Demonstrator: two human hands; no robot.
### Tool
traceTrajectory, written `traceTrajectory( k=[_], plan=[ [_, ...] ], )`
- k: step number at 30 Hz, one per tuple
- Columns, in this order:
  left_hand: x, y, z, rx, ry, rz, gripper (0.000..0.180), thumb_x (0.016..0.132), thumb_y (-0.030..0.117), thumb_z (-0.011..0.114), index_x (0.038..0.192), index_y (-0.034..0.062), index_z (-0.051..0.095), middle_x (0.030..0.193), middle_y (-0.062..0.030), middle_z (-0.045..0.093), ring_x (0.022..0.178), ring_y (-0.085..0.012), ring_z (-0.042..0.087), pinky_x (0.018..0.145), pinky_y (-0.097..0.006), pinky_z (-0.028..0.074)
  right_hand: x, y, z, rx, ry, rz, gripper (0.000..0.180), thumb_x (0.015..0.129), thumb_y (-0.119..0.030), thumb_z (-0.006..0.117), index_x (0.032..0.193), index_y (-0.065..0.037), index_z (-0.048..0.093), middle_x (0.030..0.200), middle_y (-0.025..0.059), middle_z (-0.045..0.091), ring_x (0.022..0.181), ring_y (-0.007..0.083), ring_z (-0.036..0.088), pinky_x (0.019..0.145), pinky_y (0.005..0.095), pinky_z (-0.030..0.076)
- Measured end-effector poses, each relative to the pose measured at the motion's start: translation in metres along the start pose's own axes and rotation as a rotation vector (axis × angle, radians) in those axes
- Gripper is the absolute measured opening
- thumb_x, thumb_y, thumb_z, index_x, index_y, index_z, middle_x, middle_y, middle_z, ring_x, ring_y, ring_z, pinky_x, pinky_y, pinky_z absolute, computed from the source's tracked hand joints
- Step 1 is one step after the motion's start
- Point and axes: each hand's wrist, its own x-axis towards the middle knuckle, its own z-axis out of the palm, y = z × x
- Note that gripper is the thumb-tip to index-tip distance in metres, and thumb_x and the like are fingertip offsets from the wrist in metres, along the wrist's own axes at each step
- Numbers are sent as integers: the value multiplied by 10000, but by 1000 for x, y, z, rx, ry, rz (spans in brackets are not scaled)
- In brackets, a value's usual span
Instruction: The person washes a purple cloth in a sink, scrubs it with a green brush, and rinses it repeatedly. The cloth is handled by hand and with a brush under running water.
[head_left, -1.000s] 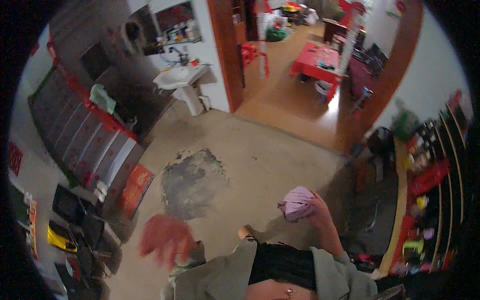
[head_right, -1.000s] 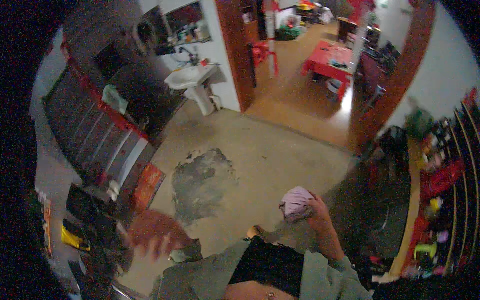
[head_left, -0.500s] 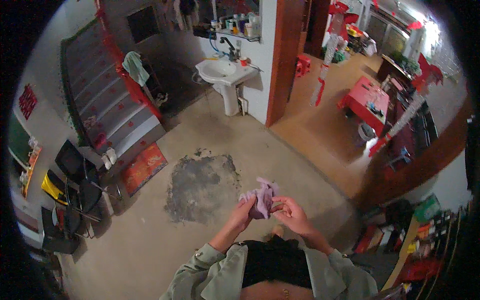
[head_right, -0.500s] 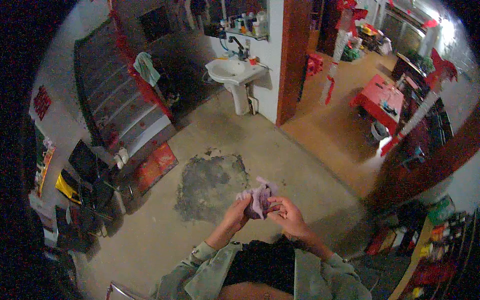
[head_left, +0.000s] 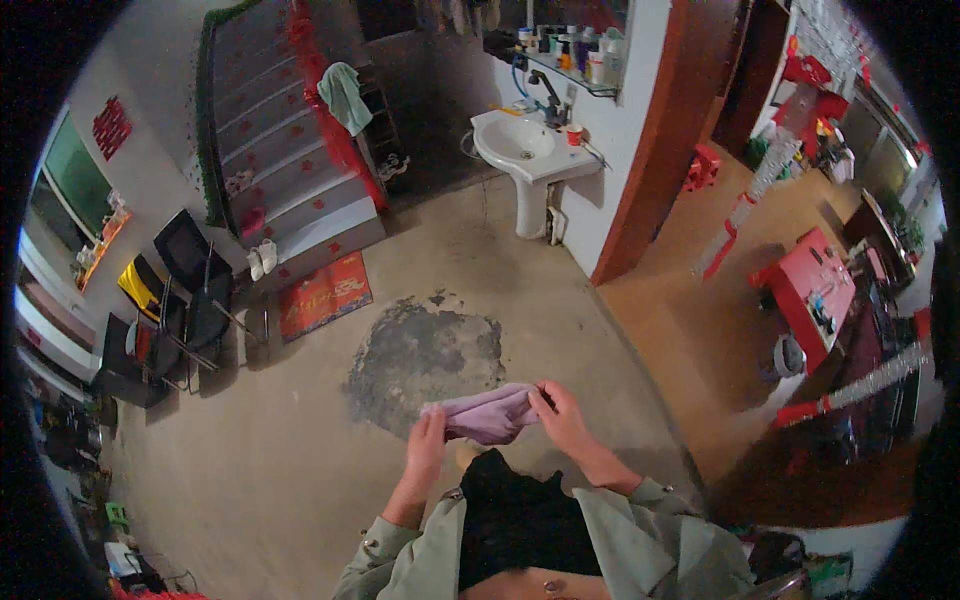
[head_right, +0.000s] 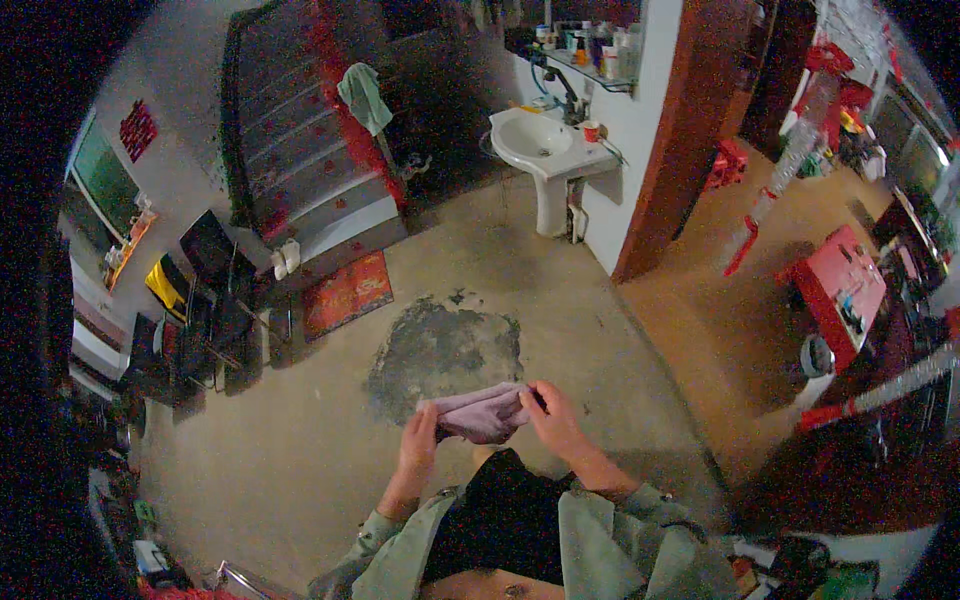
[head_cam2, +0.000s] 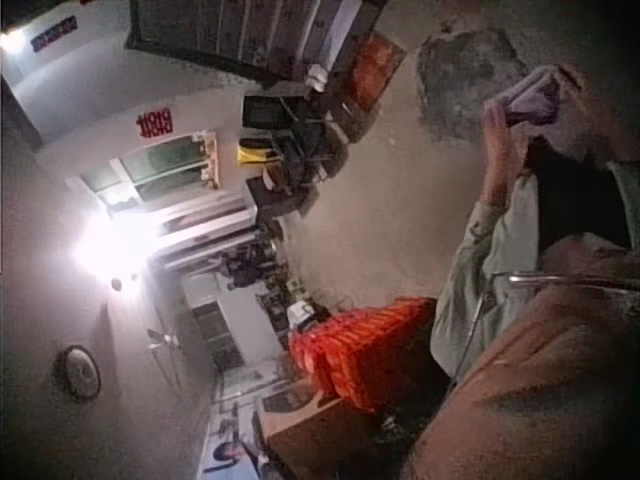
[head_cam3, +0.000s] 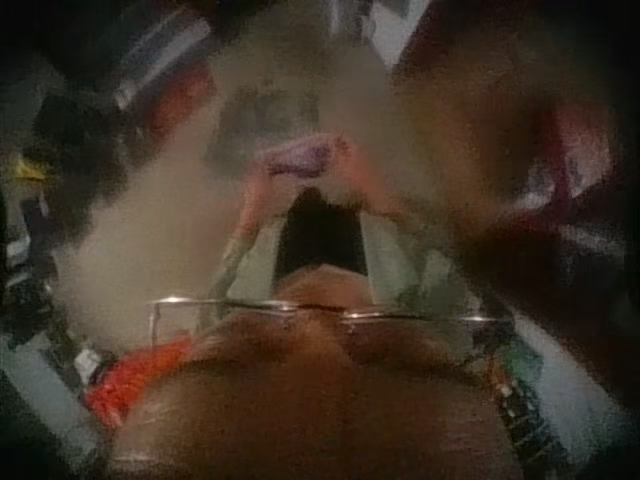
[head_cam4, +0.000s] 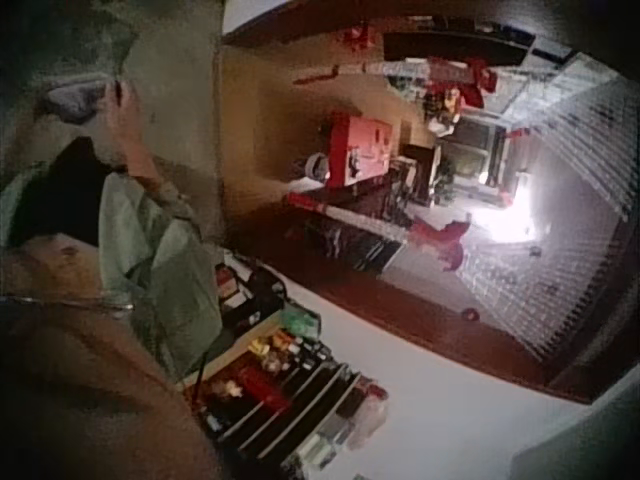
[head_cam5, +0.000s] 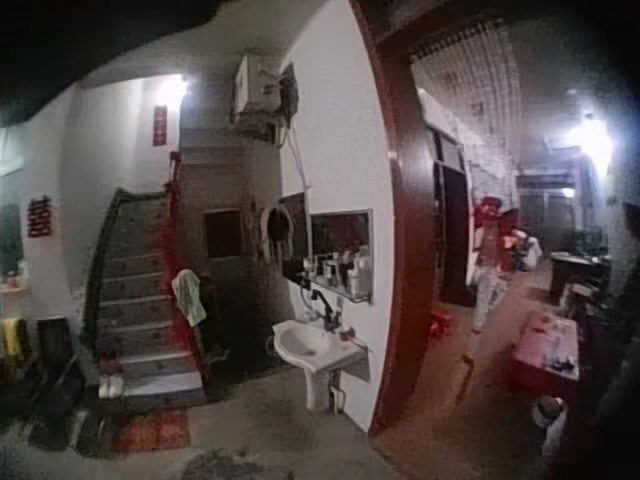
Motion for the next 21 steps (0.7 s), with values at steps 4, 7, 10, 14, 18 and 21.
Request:
traceTrajectory(
  k=[4, 7, 10, 14, 18, 21],
  plan=[
    [62, 14, 0, -708, -36, -151, 449, 1037, 366, 404, 1218, -23, 535, 1198, -150, 596, 1099, -298, 575, 978, -452, 451, 61, 18, -1, -30, -30, 41, 228, 945, -222, 621, 1013, -6, 603, 846, 47, 609, 696, 97, 523, 627, 276, 441],
    [128, 32, 10, -965, -171, -193, 520, 1028, 439, 391, 1296, 2, 482, 1316, -153, 542, 1200, -319, 533, 1043, -492, 409, 120, 24, 7, 48, 41, -87, 212, 960, -225, 603, 1016, -21, 614, 880, 33, 626, 704, 83, 524, 616, 257, 431],
    [194, 64, 12, -1046, -273, -251, 567, 1028, 472, 357, 1385, 36, 421, 1402, -152, 483, 1284, -305, 481, 1068, -479, 389, 185, 7, 11, 368, -42, 17, 245, 980, -205, 571, 1107, 2, 605, 1025, 46, 626, 805, 98, 558, 740, 261, 458],
    [264, 116, 11, -1148, -425, -307, 591, 1011, 503, 385, 1399, 58, 422, 1386, -134, 506, 1254, -287, 517, 1036, -468, 430, 262, -34, 8, 349, -170, 50, 382, 1006, -211, 519, 1286, 48, 512, 1254, 74, 579, 972, 149, 597, 848, 298, 487],
    [319, 143, 21, -1139, -507, -389, 617, 985, 495, 466, 1419, 60, 407, 1371, -131, 521, 1248, -289, 521, 1026, -453, 445, 306, -39, 12, 578, -294, 257, 403, 1003, -189, 518, 1350, 11, 472, 1329, 93, 544, 1122, 186, 567, 944, 325, 458],
    [353, 141, 33, -900, -317, -429, 615, 960, 419, 565, 1422, 50, 399, 1378, -124, 512, 1245, -272, 523, 1025, -434, 444, 337, -14, 8, 472, -232, 536, 431, 988, -156, 543, 1384, -15, 448, 1296, 85, 572, 1159, 201, 562, 1031, 330, 415]
  ],
)
